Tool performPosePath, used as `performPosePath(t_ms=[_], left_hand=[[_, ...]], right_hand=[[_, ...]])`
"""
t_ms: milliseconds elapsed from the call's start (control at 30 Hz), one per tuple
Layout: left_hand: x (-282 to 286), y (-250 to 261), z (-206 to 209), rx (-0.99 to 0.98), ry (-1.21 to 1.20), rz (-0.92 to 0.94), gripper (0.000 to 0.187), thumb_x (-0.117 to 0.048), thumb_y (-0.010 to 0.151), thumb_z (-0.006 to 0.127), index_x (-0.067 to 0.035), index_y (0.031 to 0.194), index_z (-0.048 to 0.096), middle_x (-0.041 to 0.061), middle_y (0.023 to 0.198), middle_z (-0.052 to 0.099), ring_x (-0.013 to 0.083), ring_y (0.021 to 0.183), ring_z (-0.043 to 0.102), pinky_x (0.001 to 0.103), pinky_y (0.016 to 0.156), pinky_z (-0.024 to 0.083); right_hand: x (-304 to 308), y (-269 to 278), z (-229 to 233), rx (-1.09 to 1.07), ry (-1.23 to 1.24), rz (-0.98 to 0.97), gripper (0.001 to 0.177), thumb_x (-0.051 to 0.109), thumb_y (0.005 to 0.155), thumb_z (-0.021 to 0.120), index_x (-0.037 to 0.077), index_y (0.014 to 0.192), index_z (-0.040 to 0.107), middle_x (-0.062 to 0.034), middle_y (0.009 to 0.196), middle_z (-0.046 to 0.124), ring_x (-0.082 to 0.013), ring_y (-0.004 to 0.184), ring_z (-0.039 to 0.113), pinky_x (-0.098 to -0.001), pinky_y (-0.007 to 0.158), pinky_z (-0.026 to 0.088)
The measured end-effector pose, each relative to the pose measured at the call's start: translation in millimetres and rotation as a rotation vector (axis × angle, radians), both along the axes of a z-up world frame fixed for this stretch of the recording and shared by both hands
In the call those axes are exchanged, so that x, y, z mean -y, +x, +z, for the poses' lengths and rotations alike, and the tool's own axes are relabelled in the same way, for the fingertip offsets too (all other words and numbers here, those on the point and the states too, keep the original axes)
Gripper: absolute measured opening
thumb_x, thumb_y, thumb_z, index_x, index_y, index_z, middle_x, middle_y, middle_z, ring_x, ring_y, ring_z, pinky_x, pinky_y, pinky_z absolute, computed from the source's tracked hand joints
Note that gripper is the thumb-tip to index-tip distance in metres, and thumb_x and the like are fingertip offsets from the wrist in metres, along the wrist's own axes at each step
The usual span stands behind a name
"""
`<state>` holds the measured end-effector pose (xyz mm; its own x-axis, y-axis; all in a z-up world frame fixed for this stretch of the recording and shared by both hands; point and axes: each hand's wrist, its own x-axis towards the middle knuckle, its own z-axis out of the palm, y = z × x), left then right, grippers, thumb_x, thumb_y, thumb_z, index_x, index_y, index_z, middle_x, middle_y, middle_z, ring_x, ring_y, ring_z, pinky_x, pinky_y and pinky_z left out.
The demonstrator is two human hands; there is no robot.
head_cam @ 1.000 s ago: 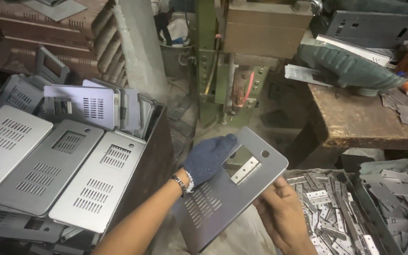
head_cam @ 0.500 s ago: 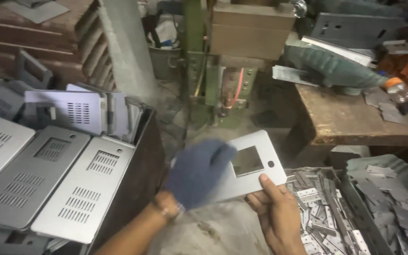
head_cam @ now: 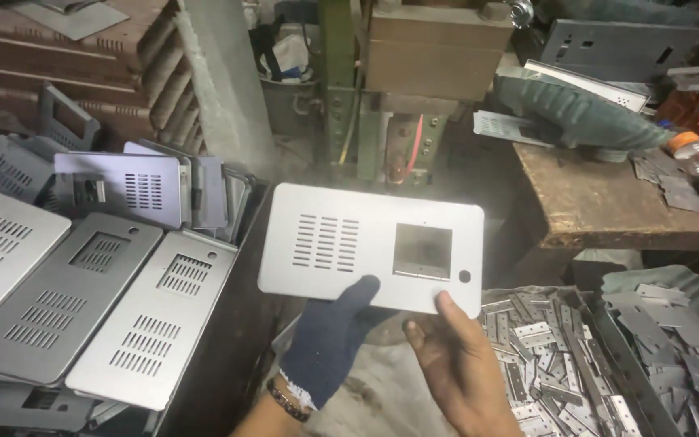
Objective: Spot welding small metal components onto larger metal enclosure panels using an industrial machine.
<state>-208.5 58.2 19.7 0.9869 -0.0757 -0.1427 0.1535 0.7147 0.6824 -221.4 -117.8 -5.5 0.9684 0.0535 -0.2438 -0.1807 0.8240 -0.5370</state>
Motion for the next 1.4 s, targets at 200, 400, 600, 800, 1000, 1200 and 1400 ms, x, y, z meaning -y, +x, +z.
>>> performPosePath(t_ms=[200, 400, 600, 800, 1000, 1200, 1400], left_hand=[[-16.8, -3.2, 18.3, -0.010, 0.135, 0.023, 0.033, -0.004, 0.084, 0.068, -0.001, 0.117, 0.064, 0.009, 0.107, 0.068, 0.0222, 0.094, 0.072, 0.038, 0.075, 0.066], [-17.0, -3.9, 10.8, 0.013, 0.137, -0.005, 0.026, -0.005, 0.087, 0.069, 0.003, 0.112, 0.069, 0.010, 0.104, 0.070, 0.0211, 0.093, 0.072, 0.035, 0.075, 0.065], [-17.7, -7.4, 14.8, 0.041, 0.219, 0.045, 0.028, -0.005, 0.087, 0.070, 0.004, 0.114, 0.069, 0.010, 0.104, 0.070, 0.0197, 0.092, 0.070, 0.034, 0.075, 0.064], [-22.5, -6.0, 7.3, 0.080, 0.216, 0.031, 0.027, -0.006, 0.088, 0.069, 0.006, 0.112, 0.069, 0.011, 0.106, 0.070, 0.0197, 0.096, 0.072, 0.033, 0.079, 0.065], [-18.5, -4.2, 17.5, 0.052, 0.152, 0.038, 0.029, -0.004, 0.085, 0.070, 0.002, 0.113, 0.066, 0.009, 0.104, 0.069, 0.0205, 0.093, 0.071, 0.036, 0.077, 0.065], [-17.2, -1.2, 28.4, 0.001, 0.202, 0.071, 0.029, -0.006, 0.084, 0.070, 0.000, 0.112, 0.069, 0.008, 0.103, 0.070, 0.0188, 0.091, 0.071, 0.033, 0.074, 0.063], [-16.0, 9.5, 27.2, 0.045, 0.162, 0.096, 0.027, -0.005, 0.085, 0.070, 0.000, 0.112, 0.070, 0.007, 0.102, 0.069, 0.0169, 0.089, 0.068, 0.030, 0.071, 0.058]], right_hand=[[27.5, -4.1, 27.4, -0.110, -0.327, 0.047, 0.030, 0.015, 0.087, 0.068, 0.009, 0.117, 0.069, -0.0014, 0.105, 0.073, -0.0146, 0.094, 0.066, -0.0344, 0.074, 0.054], [40.0, -1.6, 33.1, -0.125, -0.483, 0.063, 0.023, 0.008, 0.088, 0.070, 0.003, 0.110, 0.073, -0.0038, 0.101, 0.073, -0.0138, 0.088, 0.066, -0.0305, 0.072, 0.053], [36.2, -0.4, 39.4, -0.137, -0.483, 0.064, 0.022, 0.007, 0.088, 0.070, 0.003, 0.110, 0.073, -0.0022, 0.100, 0.072, -0.0113, 0.086, 0.064, -0.0270, 0.071, 0.051], [33.1, -1.7, 41.7, -0.115, -0.495, 0.077, 0.022, 0.009, 0.089, 0.070, 0.002, 0.110, 0.071, -0.0024, 0.100, 0.072, -0.0105, 0.085, 0.063, -0.0267, 0.069, 0.051], [30.6, -0.7, 47.7, -0.166, -0.500, 0.056, 0.024, 0.010, 0.088, 0.071, 0.003, 0.111, 0.073, -0.0020, 0.100, 0.073, -0.0096, 0.084, 0.063, -0.0243, 0.066, 0.050], [29.5, 3.1, 57.5, -0.167, -0.493, 0.042, 0.022, 0.009, 0.088, 0.071, 0.006, 0.109, 0.072, 0.0005, 0.101, 0.073, -0.0080, 0.084, 0.063, -0.0246, 0.064, 0.048], [28.9, 11.6, 61.9, -0.118, -0.476, 0.054, 0.020, 0.012, 0.089, 0.072, 0.006, 0.108, 0.073, 0.0004, 0.102, 0.072, -0.0089, 0.087, 0.061, -0.0260, 0.065, 0.048]])
